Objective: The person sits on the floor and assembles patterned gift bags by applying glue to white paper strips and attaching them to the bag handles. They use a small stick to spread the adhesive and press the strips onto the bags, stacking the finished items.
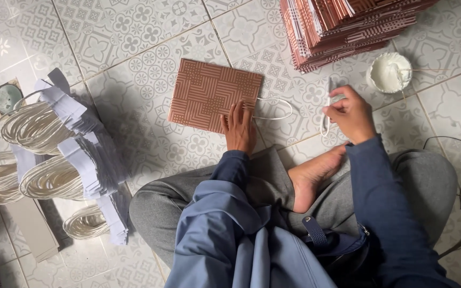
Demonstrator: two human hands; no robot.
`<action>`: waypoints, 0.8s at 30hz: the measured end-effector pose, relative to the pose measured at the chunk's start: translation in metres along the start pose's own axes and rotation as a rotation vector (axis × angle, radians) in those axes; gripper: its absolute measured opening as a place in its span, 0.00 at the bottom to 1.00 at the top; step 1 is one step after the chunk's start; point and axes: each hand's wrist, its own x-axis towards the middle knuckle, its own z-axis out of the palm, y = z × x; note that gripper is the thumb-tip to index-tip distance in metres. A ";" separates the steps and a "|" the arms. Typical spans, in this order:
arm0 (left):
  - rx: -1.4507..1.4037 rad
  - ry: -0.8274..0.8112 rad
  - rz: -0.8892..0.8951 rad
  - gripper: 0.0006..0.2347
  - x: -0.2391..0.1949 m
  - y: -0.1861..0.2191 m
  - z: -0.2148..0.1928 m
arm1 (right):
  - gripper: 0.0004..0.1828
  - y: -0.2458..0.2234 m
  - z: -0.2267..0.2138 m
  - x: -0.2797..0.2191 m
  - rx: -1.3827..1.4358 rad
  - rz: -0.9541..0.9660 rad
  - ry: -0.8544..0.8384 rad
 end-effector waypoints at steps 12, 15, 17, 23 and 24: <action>-0.359 0.026 -0.186 0.26 0.015 0.003 -0.026 | 0.04 -0.012 -0.036 -0.020 0.193 -0.129 0.261; -0.487 0.043 -0.192 0.27 0.017 -0.009 -0.026 | 0.09 -0.013 -0.023 -0.013 0.162 -0.063 0.085; -0.475 0.058 -0.174 0.25 0.015 -0.021 -0.009 | 0.11 -0.014 0.002 -0.010 0.187 -0.105 0.004; -0.640 -0.044 -0.160 0.22 0.015 -0.020 -0.043 | 0.12 -0.019 0.068 0.018 0.109 -0.138 -0.329; -0.659 -0.091 -0.163 0.22 0.014 -0.021 -0.046 | 0.05 -0.021 0.077 0.021 0.043 -0.144 -0.354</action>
